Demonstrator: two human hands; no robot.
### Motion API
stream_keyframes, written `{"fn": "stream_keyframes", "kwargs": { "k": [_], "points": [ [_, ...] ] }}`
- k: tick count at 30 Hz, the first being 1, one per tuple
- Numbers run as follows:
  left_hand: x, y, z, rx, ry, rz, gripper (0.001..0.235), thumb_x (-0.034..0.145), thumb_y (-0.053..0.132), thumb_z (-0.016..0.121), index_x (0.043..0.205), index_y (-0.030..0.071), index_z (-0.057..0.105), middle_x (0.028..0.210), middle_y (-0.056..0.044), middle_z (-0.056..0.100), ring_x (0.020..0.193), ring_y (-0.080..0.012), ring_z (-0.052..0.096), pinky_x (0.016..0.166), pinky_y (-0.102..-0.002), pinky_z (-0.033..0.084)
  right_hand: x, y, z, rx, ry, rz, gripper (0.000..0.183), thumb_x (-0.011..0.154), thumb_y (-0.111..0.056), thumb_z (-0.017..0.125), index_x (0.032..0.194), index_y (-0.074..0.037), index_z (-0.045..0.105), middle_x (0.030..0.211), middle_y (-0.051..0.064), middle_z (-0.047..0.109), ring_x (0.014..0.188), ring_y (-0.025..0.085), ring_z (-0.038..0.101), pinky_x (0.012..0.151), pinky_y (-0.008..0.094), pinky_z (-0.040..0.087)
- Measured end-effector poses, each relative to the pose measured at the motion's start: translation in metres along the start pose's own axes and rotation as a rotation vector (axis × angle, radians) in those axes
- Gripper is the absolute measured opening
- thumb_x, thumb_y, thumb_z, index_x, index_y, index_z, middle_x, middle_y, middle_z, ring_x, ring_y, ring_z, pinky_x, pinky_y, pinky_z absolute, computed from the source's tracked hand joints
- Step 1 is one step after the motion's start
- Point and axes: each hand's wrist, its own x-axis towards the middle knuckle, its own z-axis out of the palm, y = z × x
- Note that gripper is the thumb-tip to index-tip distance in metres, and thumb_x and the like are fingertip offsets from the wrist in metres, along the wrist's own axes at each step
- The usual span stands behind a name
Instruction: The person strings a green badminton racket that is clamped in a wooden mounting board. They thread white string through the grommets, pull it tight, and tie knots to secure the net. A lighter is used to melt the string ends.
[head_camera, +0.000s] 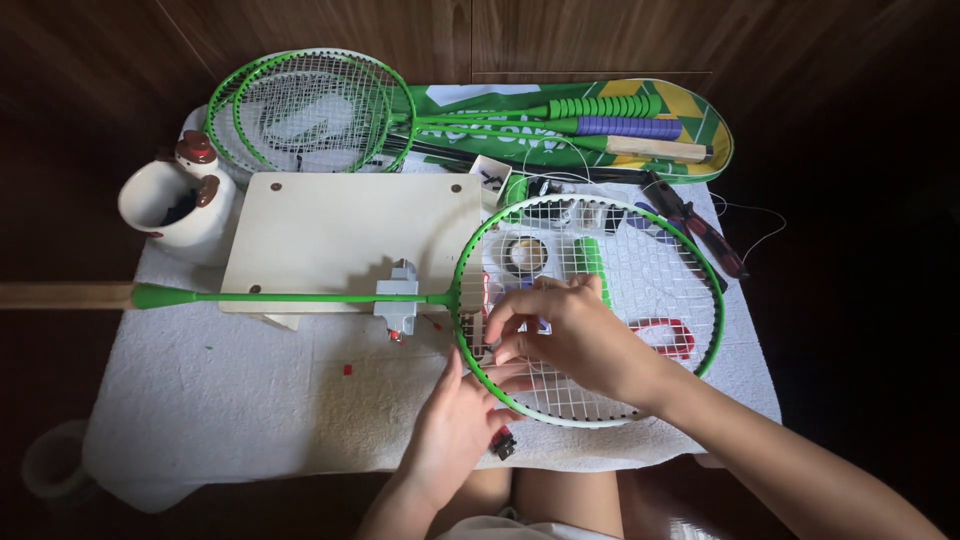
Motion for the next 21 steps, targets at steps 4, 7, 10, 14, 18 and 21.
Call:
{"fn": "stream_keyframes", "kwargs": {
  "k": [4, 7, 10, 14, 18, 21],
  "points": [
    [0.001, -0.003, 0.002, -0.069, -0.066, -0.020, 0.067, 0.100, 0.059, 0.036, 0.140, 0.007, 0.052, 0.140, -0.019, 0.061, 0.127, -0.0270, 0.059, 0.097, -0.043, 0.048, 0.002, -0.003, -0.001, 0.050, -0.011, 0.047, 0.011, 0.083, -0.020, 0.079, 0.094, -0.022, 0.076, 0.089, -0.010, 0.078, 0.086, 0.011, 0.072, 0.092, 0.035, 0.037],
    [0.002, -0.009, -0.005, -0.084, -0.066, -0.020, 0.065, 0.101, 0.057, 0.037, 0.141, 0.007, 0.051, 0.137, -0.020, 0.063, 0.123, -0.0302, 0.060, 0.097, -0.044, 0.049, 0.002, -0.004, -0.001, 0.034, 0.031, -0.009, 0.009, 0.081, -0.018, 0.081, 0.090, -0.019, 0.077, 0.085, -0.007, 0.079, 0.078, 0.012, 0.074, 0.091, 0.034, 0.038],
    [-0.001, -0.009, -0.001, -0.100, -0.035, -0.007, 0.063, 0.103, 0.054, 0.035, 0.141, 0.006, 0.052, 0.134, -0.021, 0.064, 0.123, -0.0310, 0.061, 0.097, -0.045, 0.049, 0.002, -0.005, -0.002, 0.162, 0.030, 0.070, 0.011, 0.080, -0.016, 0.082, 0.090, -0.016, 0.077, 0.082, -0.004, 0.078, 0.077, 0.012, 0.074, 0.080, 0.030, 0.050],
    [-0.003, -0.010, 0.000, -0.121, -0.010, -0.010, 0.065, 0.104, 0.053, 0.034, 0.136, 0.001, 0.055, 0.132, -0.020, 0.065, 0.125, -0.0312, 0.062, 0.098, -0.044, 0.049, -0.002, -0.006, -0.010, 0.167, 0.042, 0.103, 0.011, 0.081, -0.012, 0.080, 0.091, -0.012, 0.076, 0.082, -0.002, 0.077, 0.076, 0.012, 0.075, 0.075, 0.027, 0.059],
    [-0.005, -0.007, 0.004, -0.133, -0.007, -0.032, 0.069, 0.103, 0.053, 0.033, 0.134, -0.003, 0.058, 0.132, -0.019, 0.066, 0.125, -0.0306, 0.062, 0.099, -0.041, 0.050, -0.008, -0.005, -0.020, 0.078, 0.025, -0.037, 0.013, 0.080, -0.011, 0.079, 0.093, -0.011, 0.076, 0.086, -0.002, 0.079, 0.078, 0.013, 0.077, 0.079, 0.029, 0.056],
    [-0.004, -0.007, 0.004, -0.127, 0.001, -0.038, 0.068, 0.104, 0.051, 0.032, 0.134, -0.004, 0.057, 0.133, -0.018, 0.066, 0.124, -0.0293, 0.063, 0.098, -0.041, 0.050, -0.011, -0.005, -0.023, 0.023, -0.035, 0.099, 0.013, 0.084, -0.016, 0.080, 0.096, -0.015, 0.077, 0.087, -0.004, 0.080, 0.079, 0.013, 0.076, 0.090, 0.032, 0.046]
  ]
}}
